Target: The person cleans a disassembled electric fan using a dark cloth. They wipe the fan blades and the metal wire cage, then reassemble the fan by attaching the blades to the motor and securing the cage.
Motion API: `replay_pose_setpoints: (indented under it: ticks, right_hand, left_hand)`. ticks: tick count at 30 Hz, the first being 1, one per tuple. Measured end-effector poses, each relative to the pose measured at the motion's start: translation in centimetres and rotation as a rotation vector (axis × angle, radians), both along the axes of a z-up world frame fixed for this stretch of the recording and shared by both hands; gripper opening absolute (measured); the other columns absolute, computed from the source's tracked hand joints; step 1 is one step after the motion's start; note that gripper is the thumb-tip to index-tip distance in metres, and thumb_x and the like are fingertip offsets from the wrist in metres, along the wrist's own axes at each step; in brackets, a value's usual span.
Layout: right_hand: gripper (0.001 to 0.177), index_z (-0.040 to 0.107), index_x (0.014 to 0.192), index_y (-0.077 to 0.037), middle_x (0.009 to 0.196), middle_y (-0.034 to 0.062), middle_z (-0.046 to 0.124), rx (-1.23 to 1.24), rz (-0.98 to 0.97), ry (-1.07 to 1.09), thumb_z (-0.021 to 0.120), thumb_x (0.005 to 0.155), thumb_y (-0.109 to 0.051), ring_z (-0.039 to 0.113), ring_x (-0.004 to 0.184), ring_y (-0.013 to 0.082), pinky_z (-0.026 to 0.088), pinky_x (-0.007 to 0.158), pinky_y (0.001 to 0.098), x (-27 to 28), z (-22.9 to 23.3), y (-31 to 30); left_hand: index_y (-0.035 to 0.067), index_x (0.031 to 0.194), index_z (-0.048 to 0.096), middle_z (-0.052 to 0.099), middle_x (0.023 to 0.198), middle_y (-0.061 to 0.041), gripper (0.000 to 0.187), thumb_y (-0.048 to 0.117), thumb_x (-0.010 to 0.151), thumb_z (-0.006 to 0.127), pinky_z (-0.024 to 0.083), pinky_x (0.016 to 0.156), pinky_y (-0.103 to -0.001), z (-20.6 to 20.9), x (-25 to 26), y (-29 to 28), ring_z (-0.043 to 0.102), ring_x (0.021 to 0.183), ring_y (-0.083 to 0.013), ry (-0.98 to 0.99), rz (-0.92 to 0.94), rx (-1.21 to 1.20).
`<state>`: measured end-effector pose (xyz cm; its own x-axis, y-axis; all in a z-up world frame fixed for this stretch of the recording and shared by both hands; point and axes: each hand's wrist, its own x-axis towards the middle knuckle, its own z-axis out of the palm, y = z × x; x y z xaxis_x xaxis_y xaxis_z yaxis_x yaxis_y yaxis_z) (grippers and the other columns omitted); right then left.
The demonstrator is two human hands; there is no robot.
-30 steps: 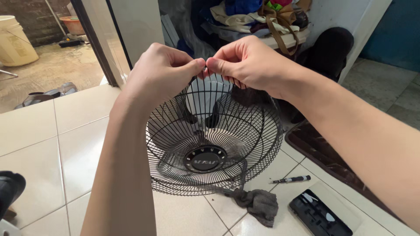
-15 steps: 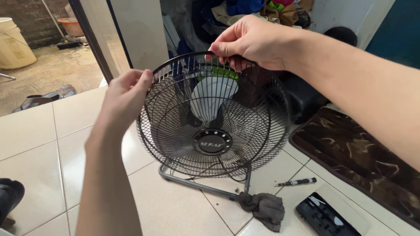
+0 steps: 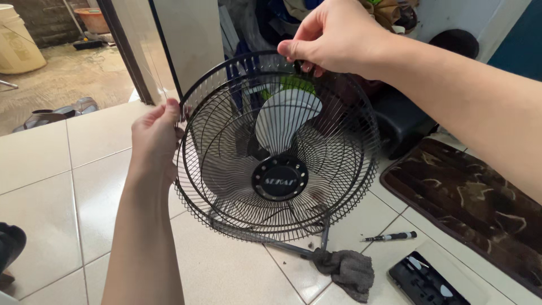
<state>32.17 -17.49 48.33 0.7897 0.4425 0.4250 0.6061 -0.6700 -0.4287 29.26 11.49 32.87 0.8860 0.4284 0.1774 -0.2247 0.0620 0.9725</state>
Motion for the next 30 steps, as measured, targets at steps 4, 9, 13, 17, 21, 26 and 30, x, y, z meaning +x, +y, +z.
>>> replay_pose_setpoints:
  ticks: [4,9,13,17,21,26,30]
  right_hand:
    - [0.03,0.077,0.094,-0.006,0.078,0.004,0.072,-0.02,-0.076,-0.056,0.068,0.101,-0.034,0.066,0.066,0.0103,0.056,0.061,0.0262,1.5,-0.6,-0.3]
    - [0.027,0.078,0.091,-0.005,0.084,0.0021,0.077,0.048,-0.041,-0.012,0.07,0.098,-0.03,0.07,0.073,0.0087,0.058,0.065,0.0272,4.1,-1.5,0.2]
    - [0.02,0.081,0.09,-0.008,0.08,0.0057,0.077,-0.075,-0.048,-0.126,0.075,0.093,-0.027,0.072,0.073,0.0117,0.058,0.071,0.0284,4.4,-2.8,0.5]
    - [0.021,0.082,0.091,-0.01,0.079,0.0077,0.076,-0.163,-0.059,-0.225,0.081,0.09,-0.031,0.071,0.07,0.0145,0.056,0.071,0.0308,4.7,-3.1,1.4]
    - [0.022,0.081,0.092,-0.008,0.076,0.0097,0.075,-0.184,-0.059,-0.261,0.08,0.092,-0.03,0.069,0.067,0.0161,0.056,0.067,0.0323,4.5,-3.5,2.2]
    - [0.023,0.078,0.092,-0.007,0.08,0.0067,0.075,-0.129,-0.009,-0.188,0.079,0.094,-0.03,0.069,0.069,0.0119,0.055,0.065,0.0291,4.3,-4.1,2.8]
    - [0.016,0.076,0.091,-0.004,0.087,0.0046,0.078,-0.066,0.102,-0.23,0.075,0.097,-0.019,0.074,0.079,0.0095,0.058,0.067,0.0266,4.1,-4.8,2.7]
  left_hand:
    - [0.006,0.098,0.077,0.063,0.075,0.004,0.03,0.031,0.103,0.061,0.037,0.056,-0.025,1.3,0.4,-1.0,0.042,0.061,-0.0054,-0.072,-0.029,-0.045]
    - [0.008,0.098,0.077,0.062,0.073,0.003,0.03,0.033,0.101,0.06,0.038,0.054,-0.027,0.8,1.1,-1.3,0.042,0.058,-0.0067,0.03,0.037,-0.102]
    - [0.003,0.099,0.076,0.069,0.08,0.002,0.031,0.03,0.102,0.062,0.042,0.055,-0.026,-1.5,1.7,-0.4,0.045,0.059,-0.0062,-0.033,-0.013,-0.113]
    - [0.003,0.102,0.077,0.068,0.081,0.0,0.032,0.031,0.103,0.062,0.04,0.054,-0.025,-2.9,2.1,0.7,0.044,0.058,-0.0063,-0.026,0.001,-0.088]
    - [0.003,0.102,0.075,0.069,0.079,-0.001,0.03,0.03,0.102,0.061,0.041,0.05,-0.026,-3.7,2.4,1.2,0.047,0.055,-0.0075,-0.027,-0.01,-0.164]
    - [0.001,0.103,0.074,0.069,0.079,0.0,0.031,0.029,0.104,0.06,0.044,0.055,-0.023,-5.5,2.8,1.7,0.053,0.059,-0.0053,-0.085,-0.008,-0.143]
    - [0.001,0.1,0.072,0.068,0.079,0.001,0.032,0.028,0.108,0.059,0.043,0.056,-0.022,-6.2,2.8,1.5,0.052,0.06,-0.0042,-0.149,-0.019,-0.121]
